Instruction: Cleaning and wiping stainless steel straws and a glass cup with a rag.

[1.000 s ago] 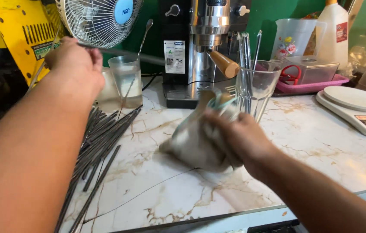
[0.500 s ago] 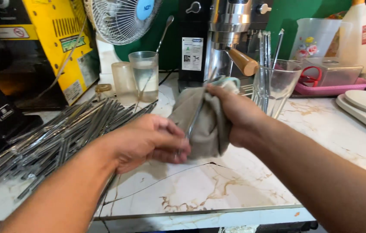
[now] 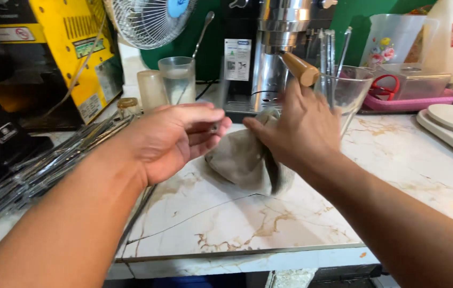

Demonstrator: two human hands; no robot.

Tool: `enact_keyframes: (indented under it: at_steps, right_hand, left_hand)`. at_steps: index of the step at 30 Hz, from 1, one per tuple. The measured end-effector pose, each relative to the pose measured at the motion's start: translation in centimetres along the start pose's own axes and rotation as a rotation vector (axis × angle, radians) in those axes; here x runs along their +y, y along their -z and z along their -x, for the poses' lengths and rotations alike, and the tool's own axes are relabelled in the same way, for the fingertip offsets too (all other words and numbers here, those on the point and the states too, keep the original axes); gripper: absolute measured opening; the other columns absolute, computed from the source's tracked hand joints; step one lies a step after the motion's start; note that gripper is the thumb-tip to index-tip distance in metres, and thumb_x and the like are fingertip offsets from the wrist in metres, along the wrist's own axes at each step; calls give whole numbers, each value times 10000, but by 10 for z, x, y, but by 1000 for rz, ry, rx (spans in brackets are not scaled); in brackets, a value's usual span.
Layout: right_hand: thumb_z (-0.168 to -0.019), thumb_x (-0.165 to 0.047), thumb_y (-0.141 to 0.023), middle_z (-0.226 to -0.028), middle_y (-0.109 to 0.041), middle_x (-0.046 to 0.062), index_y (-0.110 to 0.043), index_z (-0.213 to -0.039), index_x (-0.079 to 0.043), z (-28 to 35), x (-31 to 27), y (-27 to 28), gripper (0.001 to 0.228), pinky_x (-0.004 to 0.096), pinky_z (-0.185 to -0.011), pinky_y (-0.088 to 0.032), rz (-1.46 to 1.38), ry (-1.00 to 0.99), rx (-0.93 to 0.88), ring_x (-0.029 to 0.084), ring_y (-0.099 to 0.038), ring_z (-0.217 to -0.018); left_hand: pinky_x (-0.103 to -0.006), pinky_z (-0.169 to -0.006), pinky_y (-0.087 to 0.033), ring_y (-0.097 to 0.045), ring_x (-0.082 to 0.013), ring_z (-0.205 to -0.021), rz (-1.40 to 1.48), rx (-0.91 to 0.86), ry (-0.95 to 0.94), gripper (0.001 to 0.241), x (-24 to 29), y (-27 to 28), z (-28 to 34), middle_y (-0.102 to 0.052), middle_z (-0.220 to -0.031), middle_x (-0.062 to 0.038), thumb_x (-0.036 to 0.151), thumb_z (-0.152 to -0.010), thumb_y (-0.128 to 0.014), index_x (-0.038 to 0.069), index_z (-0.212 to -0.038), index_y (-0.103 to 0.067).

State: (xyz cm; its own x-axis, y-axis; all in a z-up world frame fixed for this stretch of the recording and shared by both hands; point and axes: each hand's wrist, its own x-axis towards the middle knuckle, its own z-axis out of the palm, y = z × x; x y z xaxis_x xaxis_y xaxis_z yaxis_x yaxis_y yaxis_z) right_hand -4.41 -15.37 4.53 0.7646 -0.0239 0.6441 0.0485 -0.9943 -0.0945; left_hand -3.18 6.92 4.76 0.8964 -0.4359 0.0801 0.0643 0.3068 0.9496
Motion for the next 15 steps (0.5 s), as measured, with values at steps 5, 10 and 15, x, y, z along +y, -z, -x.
enact_keyframes:
  at_steps: [5,10,15]
  right_hand:
    - [-834,-148,-762,-1019,-753,141,-676,-1232,-86,-19,22,-1,412,386,-779,-602,-513,444,82,239,-743,-926]
    - [-1066,-51,-554,-1070,-730,67,-657,-1091,-36,-55,67,37,106,312,-832,-642,-873,500,309,160,-737,-1000]
    - [-1092,-142,-523,-959,-729,32,-701,-1049,-63,-87,127,71,199,290,-596,-493,-558,71,522,109,-650,-740]
  left_hand:
    - [-278,-765,-591,-705,-164,-849,-51,-89,33,285,8,-45,-1,-741,-966,-125,185,-919,-717,-31,-1094,-651]
    - [-330,-779,-599,-729,-213,-877,-118,24,73,437,1,-41,3,-775,-989,-160,419,-1003,-511,52,-1231,-580]
    - [-423,-800,-577,-741,-287,-892,-980,519,100,268,-49,27,-5,-828,-1018,-121,266,-913,-677,46,-1035,-770]
